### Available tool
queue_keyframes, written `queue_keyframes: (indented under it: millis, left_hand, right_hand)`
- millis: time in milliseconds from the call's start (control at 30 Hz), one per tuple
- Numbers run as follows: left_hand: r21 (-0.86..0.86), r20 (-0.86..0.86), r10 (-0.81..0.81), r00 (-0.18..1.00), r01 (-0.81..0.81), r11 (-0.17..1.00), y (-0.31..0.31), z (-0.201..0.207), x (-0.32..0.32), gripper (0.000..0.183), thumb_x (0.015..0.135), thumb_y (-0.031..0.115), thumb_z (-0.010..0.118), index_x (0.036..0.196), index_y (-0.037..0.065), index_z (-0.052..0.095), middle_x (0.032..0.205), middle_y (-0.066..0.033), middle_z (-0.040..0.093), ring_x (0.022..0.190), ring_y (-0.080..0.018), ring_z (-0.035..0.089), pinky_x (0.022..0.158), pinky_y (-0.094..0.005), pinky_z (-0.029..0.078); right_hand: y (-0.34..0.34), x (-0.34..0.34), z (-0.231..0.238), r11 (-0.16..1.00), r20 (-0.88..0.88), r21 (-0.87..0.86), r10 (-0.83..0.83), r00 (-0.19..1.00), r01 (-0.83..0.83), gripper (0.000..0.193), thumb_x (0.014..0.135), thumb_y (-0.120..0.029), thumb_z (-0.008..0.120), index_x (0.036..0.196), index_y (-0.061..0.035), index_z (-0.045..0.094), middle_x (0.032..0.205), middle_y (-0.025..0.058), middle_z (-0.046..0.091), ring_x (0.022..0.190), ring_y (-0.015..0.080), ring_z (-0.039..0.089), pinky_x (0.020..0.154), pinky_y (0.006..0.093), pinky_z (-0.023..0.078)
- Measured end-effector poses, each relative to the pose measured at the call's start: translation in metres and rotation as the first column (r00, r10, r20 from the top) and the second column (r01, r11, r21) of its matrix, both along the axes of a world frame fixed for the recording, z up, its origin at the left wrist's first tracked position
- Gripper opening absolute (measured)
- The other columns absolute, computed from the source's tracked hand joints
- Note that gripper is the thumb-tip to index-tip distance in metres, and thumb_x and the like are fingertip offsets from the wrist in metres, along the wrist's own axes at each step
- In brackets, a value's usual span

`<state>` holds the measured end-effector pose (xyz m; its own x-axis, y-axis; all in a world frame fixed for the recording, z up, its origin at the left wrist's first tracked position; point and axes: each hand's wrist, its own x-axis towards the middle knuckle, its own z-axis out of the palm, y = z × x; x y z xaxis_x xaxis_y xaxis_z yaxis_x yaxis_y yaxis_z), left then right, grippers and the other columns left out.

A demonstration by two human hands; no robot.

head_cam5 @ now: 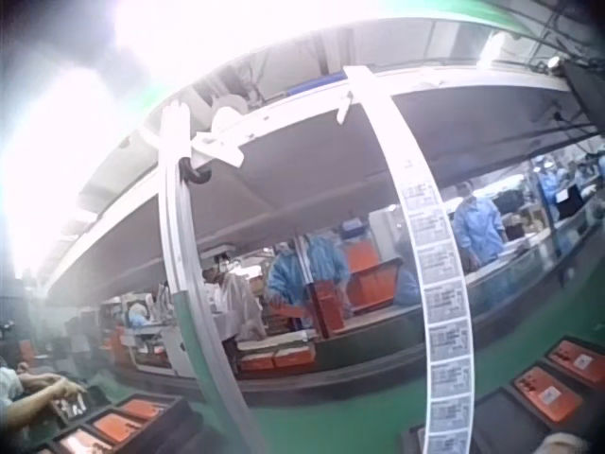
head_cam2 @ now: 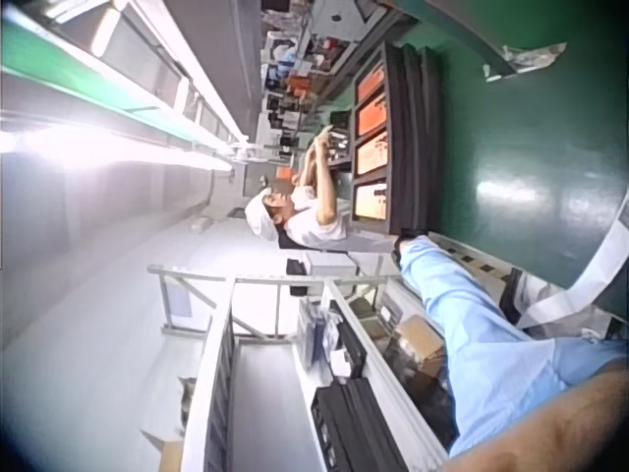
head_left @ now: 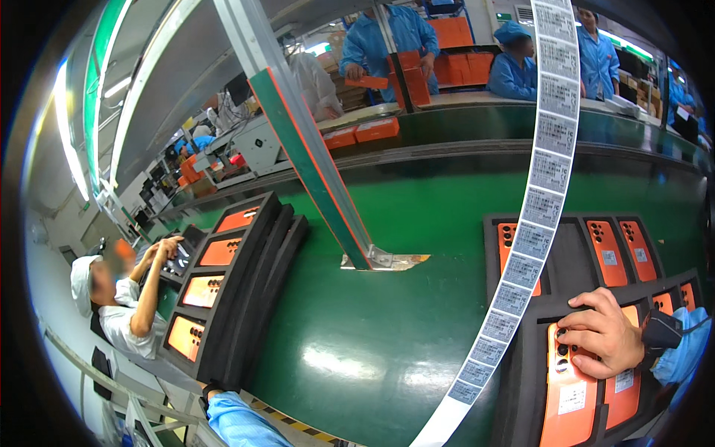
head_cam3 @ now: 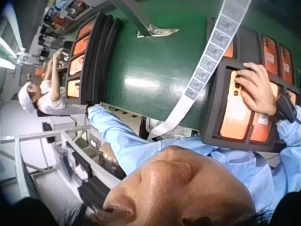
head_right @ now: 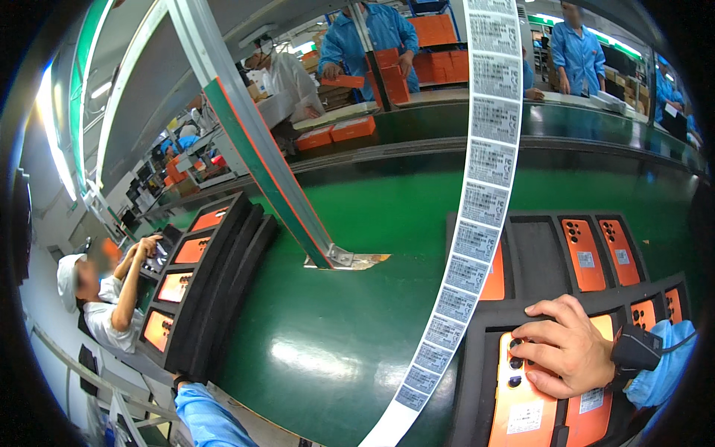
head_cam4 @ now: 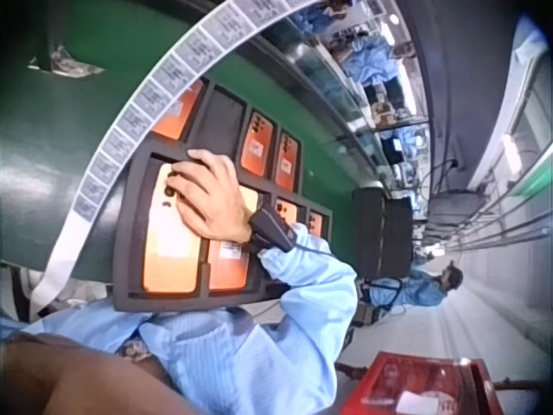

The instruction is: Applying technical certification/regulatory stickers to the back of orange smartphones on an assembly line tray.

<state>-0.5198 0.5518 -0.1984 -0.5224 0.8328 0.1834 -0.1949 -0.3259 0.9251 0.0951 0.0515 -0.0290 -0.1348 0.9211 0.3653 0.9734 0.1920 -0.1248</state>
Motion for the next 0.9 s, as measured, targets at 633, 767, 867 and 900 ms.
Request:
queue_keyframes:
  millis: [633,767,867,900]
  left_hand:
    - [-0.055,-0.256,-0.121,0.959,0.11,0.992,0.047,-0.034,-0.027,0.056,0.093,0.042,0.041,0.122,-0.005,0.047,0.115,-0.0164,0.054,0.098,-0.0268,0.055,0.084,-0.0374,0.046]
    - [0.031,-0.339,-0.039,0.94,0.053,0.998,0.045,-0.024,-0.014,0.055,0.093,0.041,0.041,0.123,-0.005,0.046,0.117,-0.0166,0.054,0.098,-0.0272,0.055,0.084,-0.0372,0.046]
    - [0.021,-0.183,0.083,0.98,-0.081,0.996,0.003,-0.03,0.047,0.047,0.094,0.029,0.038,0.13,-0.002,0.038,0.125,-0.0179,0.046,0.109,-0.0272,0.048,0.092,-0.0371,0.04]
    - [0.097,-0.237,0.125,0.963,-0.105,0.99,0.001,-0.046,0.049,0.044,0.093,0.03,0.039,0.13,0.007,0.04,0.127,-0.0111,0.047,0.107,-0.0244,0.05,0.088,-0.0398,0.04]
  right_hand:
    - [-0.001,-0.003,0.002,0.999,0.038,-0.017,-0.037,0.999,0.037,0.036,0.063,-0.016,0.061,0.098,-0.0064,0.062,0.104,0.0098,0.057,0.105,0.0347,0.046,0.079,0.0483,0.037]
    - [0.001,-0.004,0.005,1.0,0.03,0.0,-0.002,1.0,0.002,0.035,0.064,-0.014,0.061,0.097,-0.0058,0.062,0.104,0.01,0.057,0.103,0.035,0.048,0.078,0.0473,0.038]
    - [-0.011,-0.012,0.015,0.999,0.059,0.033,-0.015,0.998,0.013,0.034,0.065,-0.013,0.061,0.099,-0.0059,0.061,0.104,0.0088,0.057,0.103,0.0344,0.048,0.08,0.0457,0.038]
    - [-0.016,-0.015,0.019,0.999,0.064,0.036,-0.039,0.997,0.037,0.033,0.066,-0.013,0.061,0.099,-0.0066,0.06,0.104,0.0081,0.056,0.103,0.0326,0.049,0.08,0.0453,0.038]
